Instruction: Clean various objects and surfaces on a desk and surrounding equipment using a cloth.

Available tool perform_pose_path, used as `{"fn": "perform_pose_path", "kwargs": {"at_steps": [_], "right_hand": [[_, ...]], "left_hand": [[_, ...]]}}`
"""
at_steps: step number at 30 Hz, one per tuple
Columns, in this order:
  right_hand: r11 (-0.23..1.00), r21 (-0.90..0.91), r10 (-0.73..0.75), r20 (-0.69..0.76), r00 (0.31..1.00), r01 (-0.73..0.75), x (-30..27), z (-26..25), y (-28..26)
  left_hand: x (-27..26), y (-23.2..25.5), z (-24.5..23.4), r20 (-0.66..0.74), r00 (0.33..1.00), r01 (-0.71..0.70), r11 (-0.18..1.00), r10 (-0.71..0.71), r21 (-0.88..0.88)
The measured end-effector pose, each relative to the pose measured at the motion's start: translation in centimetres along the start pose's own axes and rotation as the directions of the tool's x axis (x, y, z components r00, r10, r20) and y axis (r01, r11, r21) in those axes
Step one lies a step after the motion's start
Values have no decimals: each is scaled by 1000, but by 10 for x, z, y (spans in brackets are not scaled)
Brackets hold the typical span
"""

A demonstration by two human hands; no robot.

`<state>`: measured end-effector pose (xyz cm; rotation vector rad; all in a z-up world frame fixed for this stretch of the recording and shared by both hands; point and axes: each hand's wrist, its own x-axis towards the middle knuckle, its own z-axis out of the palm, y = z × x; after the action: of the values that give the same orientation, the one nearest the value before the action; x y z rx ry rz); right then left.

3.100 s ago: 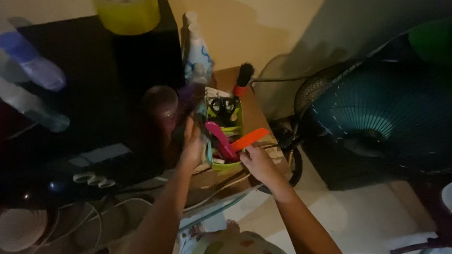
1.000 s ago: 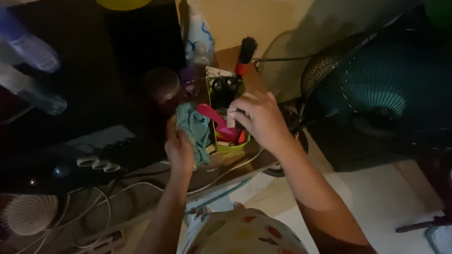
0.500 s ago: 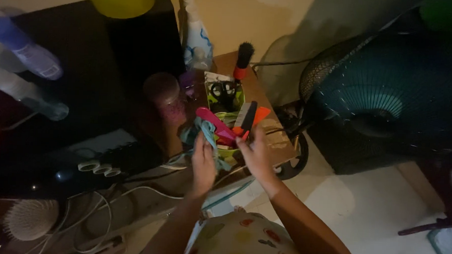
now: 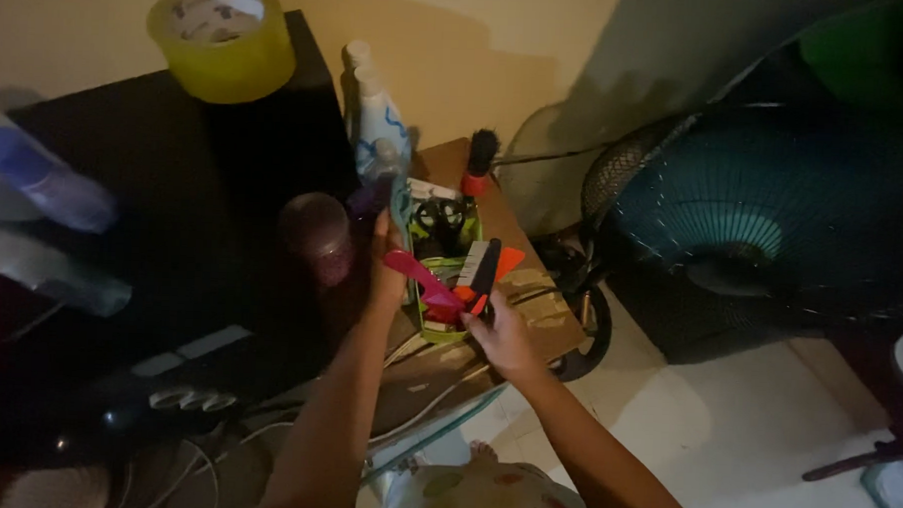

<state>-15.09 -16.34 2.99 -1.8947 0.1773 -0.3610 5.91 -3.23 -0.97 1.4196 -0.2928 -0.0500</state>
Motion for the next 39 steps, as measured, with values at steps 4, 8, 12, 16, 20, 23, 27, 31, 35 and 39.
{"fn": "perform_pose_path", "kwargs": {"at_steps": [4, 8, 12, 16, 20, 23, 27, 31, 35, 39], "right_hand": [[999, 37, -5, 2, 1000, 5, 4, -6, -47], [986, -84, 151, 124, 981, -141, 14, -17, -61], [962, -253, 169, 247, 954, -105, 22, -26, -49], [944, -311, 206, 306, 930, -107, 27, -35, -61], [938, -340, 186, 314, 931, -72, 23, -36, -55], [941, -337, 122, 281, 952, -21, 18, -30, -45], [931, -330, 237, 221, 946, -156, 18, -27, -45], [916, -328, 309, 209, 928, -231, 14, -25, -57], [889, -412, 311, 220, 925, -201, 25, -29, -48], [948, -312, 172, 318, 932, -68, 26, -37, -48]], "left_hand": [[-34, -73, -17, 3, 999, -42, 988, 42, 146], [-98, -17, -31, -1, 1000, 25, 868, -29, 497], [-123, 14, -65, 90, 955, 137, 692, -281, 709], [-131, 23, -83, -78, 929, 210, 344, -361, 915], [-135, 118, -41, -191, 967, 236, 877, -169, 418], [-104, 101, -21, -23, 972, 234, 952, -234, 198], [-43, -15, -17, 22, 917, 398, 914, -397, -82], [-47, -64, -23, 45, 932, 348, 922, -360, 169], [-69, 26, -24, 78, 920, 261, 750, -383, 608], [-110, 49, -26, 152, 988, -80, 808, -13, 584]]}}
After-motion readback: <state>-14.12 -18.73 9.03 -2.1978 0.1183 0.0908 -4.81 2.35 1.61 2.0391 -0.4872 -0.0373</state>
